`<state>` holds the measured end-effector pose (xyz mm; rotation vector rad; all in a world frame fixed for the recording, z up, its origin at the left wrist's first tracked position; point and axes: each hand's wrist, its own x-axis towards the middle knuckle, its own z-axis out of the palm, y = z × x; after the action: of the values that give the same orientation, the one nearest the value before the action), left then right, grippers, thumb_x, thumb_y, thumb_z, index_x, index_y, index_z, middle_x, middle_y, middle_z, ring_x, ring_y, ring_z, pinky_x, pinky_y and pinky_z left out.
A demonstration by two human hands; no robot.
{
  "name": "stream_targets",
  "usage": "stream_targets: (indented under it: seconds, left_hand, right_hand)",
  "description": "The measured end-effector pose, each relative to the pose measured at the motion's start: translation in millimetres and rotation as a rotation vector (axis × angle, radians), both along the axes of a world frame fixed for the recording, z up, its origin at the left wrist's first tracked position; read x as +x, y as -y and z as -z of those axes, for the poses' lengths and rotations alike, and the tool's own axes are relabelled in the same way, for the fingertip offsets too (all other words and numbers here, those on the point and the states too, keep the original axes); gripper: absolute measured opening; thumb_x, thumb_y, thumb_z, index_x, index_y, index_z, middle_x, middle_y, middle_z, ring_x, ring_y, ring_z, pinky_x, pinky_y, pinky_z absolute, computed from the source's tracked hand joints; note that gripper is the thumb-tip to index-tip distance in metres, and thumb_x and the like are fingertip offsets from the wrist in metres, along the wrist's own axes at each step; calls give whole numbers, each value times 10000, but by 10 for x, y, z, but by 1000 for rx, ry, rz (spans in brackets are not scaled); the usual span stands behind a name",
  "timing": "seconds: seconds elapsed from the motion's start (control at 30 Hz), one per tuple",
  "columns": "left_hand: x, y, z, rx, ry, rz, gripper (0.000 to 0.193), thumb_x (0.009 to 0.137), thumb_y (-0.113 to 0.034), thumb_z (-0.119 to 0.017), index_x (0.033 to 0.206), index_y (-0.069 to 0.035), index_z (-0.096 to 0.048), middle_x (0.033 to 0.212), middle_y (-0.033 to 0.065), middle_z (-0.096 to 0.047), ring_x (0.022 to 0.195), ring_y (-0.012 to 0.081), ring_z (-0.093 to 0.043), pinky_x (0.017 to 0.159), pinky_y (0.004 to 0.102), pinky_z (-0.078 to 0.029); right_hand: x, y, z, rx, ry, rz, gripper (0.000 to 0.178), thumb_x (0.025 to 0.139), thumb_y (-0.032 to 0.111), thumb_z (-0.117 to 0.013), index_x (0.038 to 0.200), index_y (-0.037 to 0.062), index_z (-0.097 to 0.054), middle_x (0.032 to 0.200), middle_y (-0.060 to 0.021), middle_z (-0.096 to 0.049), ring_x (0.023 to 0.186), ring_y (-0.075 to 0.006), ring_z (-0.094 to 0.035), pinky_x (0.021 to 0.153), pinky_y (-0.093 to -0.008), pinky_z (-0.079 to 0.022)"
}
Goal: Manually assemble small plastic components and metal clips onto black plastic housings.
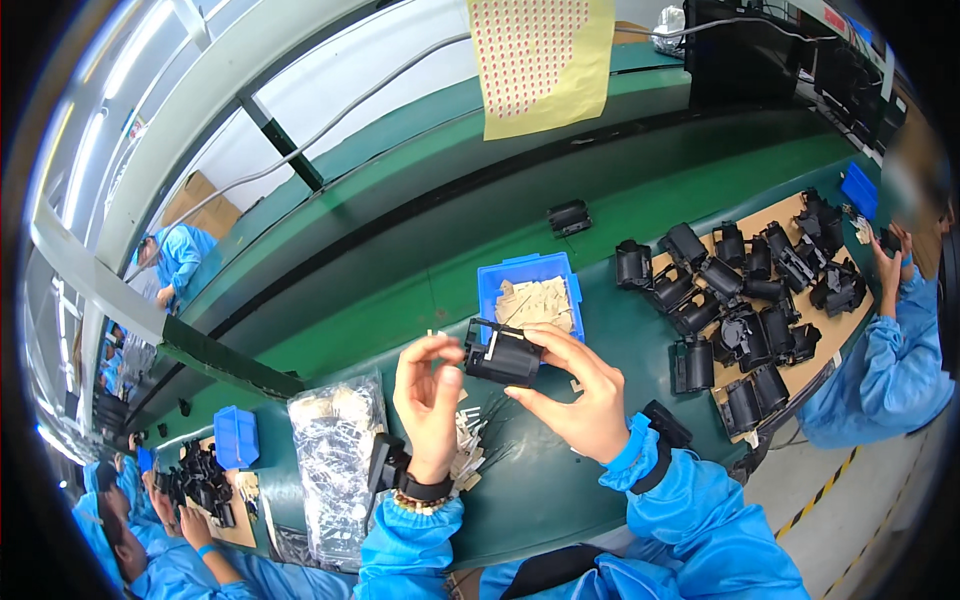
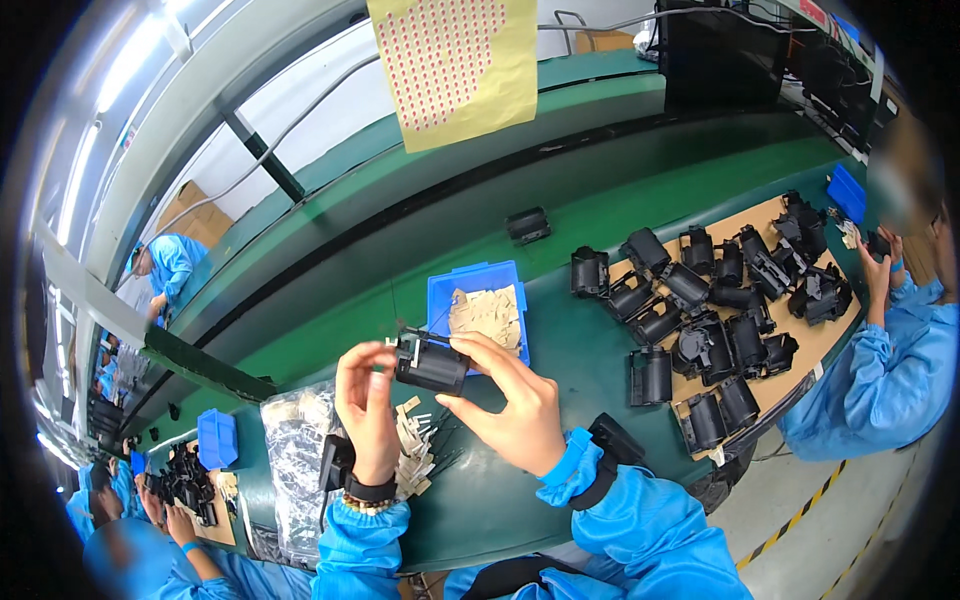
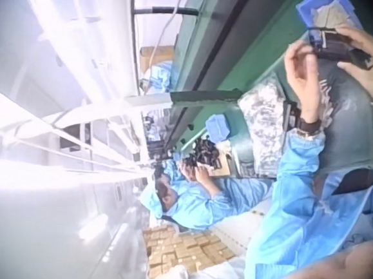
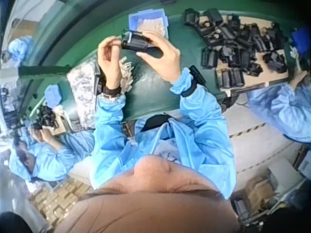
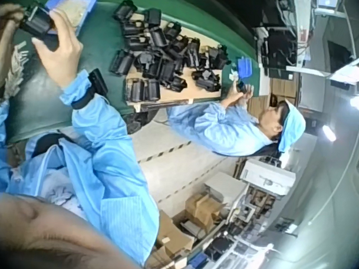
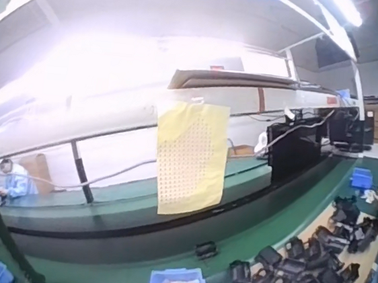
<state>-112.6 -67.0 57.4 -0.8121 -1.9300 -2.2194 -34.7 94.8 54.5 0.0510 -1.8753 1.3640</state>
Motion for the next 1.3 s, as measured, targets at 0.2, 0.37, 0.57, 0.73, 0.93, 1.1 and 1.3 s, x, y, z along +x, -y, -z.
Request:
stream_targets:
  seconds: [0.2,0.37,0.57,0.73,0.93,1.1,1.3]
  left_hand:
    - [-109,258,-24,-91,72,224,484,803,65,-659,1267,29,-527,1296,110,-467,1224,224,-512,1066,371,-421]
    - [-131,318,77,-45,172,248,451,756,122,-666,1190,39,-573,1194,86,-491,1143,192,-563,1022,318,-458]
    - [-109,324,131,93,245,254,353,773,110,-667,1111,52,-586,1156,95,-488,1111,207,-570,988,338,-490]
    - [-94,299,150,88,264,213,276,785,85,-664,1042,45,-573,1129,95,-484,1084,201,-569,987,345,-496]
    - [-65,270,218,98,242,111,226,791,83,-657,985,18,-561,1051,79,-508,982,149,-552,847,286,-510]
    - [-51,267,244,50,297,70,165,833,42,-642,973,7,-562,1008,65,-523,945,121,-543,810,279,-493]
    - [-27,280,30,59,372,245,327,826,54,-683,1133,19,-577,1202,92,-505,1098,176,-567,904,315,-520]
  right_hand:
    - [-19,48,22,36,81,-137,568,670,16,-842,1190,-21,-617,1224,-180,-625,1116,-281,-634,901,-394,-570]
    - [-37,81,60,130,93,-103,525,669,67,-833,1159,35,-649,1179,-129,-664,1045,-253,-677,847,-333,-573]
    - [-47,98,64,204,82,-107,527,662,74,-836,1156,49,-655,1172,-120,-670,1035,-254,-681,828,-332,-572]
    - [-32,71,35,277,91,-98,534,658,78,-836,1159,51,-653,1167,-122,-671,1029,-265,-681,827,-328,-573]
    - [-30,102,77,315,91,-114,521,672,78,-820,1162,52,-647,1169,-123,-667,1013,-266,-683,805,-333,-574]
    - [-11,150,77,362,94,-129,520,681,79,-811,1172,53,-640,1172,-121,-664,1019,-262,-677,793,-331,-569]
    - [-60,63,112,73,172,-162,556,704,19,-794,1226,37,-604,1240,-156,-622,1062,-274,-661,885,-349,-565]
